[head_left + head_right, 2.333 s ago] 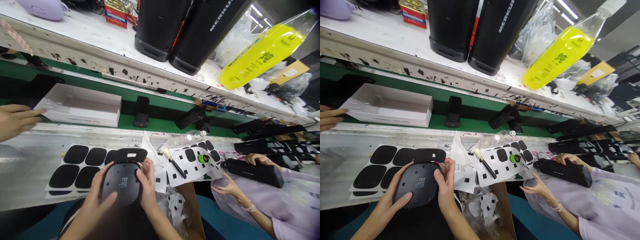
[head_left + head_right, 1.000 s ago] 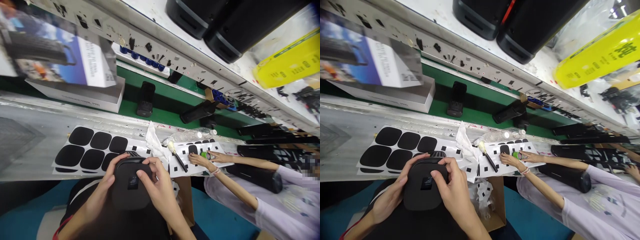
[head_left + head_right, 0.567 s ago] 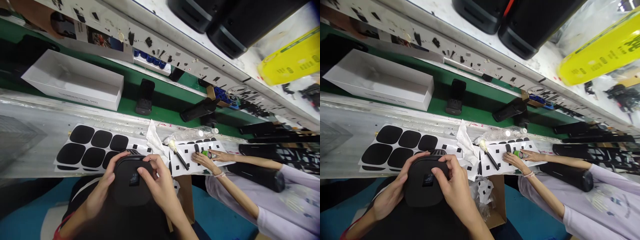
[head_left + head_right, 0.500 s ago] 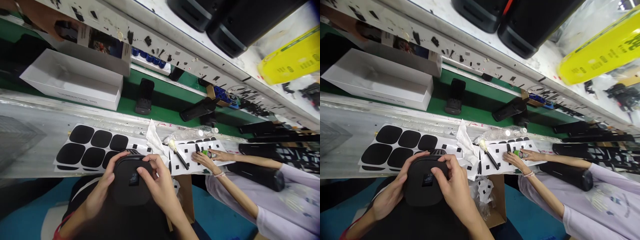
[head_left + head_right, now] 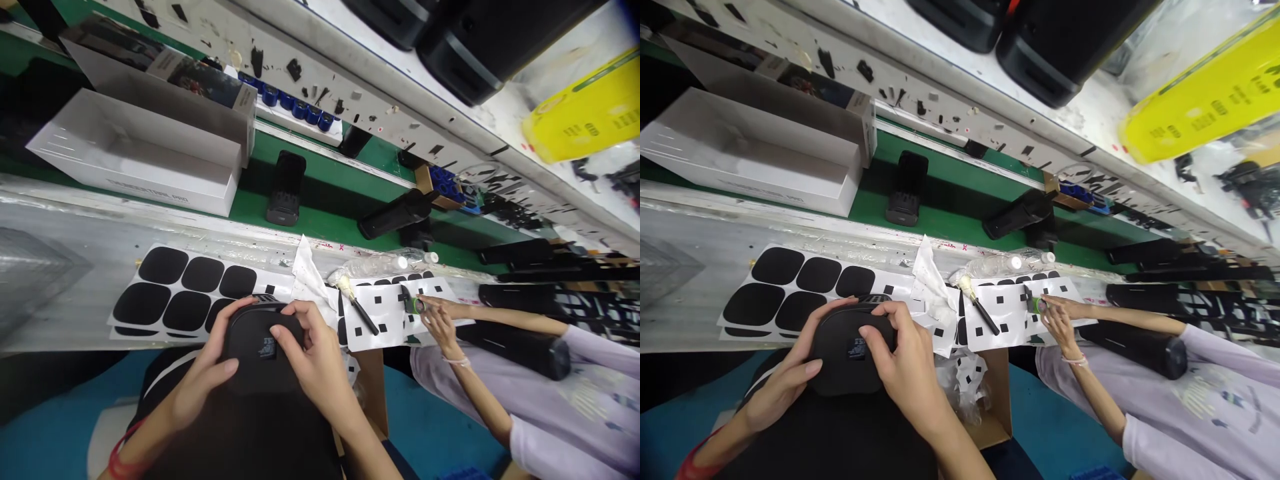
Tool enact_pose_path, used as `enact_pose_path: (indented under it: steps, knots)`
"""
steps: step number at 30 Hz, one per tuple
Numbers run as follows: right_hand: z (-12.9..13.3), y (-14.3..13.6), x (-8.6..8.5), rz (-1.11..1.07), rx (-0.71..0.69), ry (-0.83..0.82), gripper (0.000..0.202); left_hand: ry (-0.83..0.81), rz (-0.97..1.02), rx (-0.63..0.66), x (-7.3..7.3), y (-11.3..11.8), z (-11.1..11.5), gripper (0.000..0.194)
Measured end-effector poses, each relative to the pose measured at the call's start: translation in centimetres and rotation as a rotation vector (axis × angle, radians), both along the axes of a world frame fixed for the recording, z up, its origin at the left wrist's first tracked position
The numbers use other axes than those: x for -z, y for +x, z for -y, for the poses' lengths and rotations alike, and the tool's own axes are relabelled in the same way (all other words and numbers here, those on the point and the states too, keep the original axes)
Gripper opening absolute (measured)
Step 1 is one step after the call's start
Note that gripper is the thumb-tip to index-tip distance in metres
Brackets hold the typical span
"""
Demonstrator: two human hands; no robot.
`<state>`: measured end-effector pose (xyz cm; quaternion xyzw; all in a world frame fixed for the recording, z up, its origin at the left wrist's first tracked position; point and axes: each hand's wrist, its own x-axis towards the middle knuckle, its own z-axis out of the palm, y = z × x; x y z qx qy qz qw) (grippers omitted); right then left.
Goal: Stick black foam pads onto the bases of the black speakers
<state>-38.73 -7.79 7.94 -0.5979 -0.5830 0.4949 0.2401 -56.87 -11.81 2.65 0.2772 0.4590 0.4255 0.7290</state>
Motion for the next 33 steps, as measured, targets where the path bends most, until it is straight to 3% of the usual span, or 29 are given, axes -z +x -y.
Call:
enact_pose_path:
  steps: [10,17,23,29,33]
  knots:
    - [-0.4,0.0,-0.2,0.010,-0.022,-0.001,0.018,0.216,-0.163,0.161,0.3,-0.7,0.1,0.083]
    - [-1.3,0.3,-1.0,0.048,-0.136,0.046,0.015,0.230,-0.238,0.116,0.6,-0.6,0.2,0.084]
    - [-1.1,0.3,-1.3,0.025,-0.161,0.048,0.016,0.290,-0.234,0.173,2.4,-1.1,0.5,0.086]
    - [-0.6,0.2,-1.2,-0.029,-0.133,0.048,0.013,0.377,-0.317,0.054,3.6,-0.8,0.6,0.099]
    - [0.3,0.1,-1.8,0.024,-0.251,0.206,0.012,0.480,-0.363,0.096,2.8,-0.9,0.1,0.077]
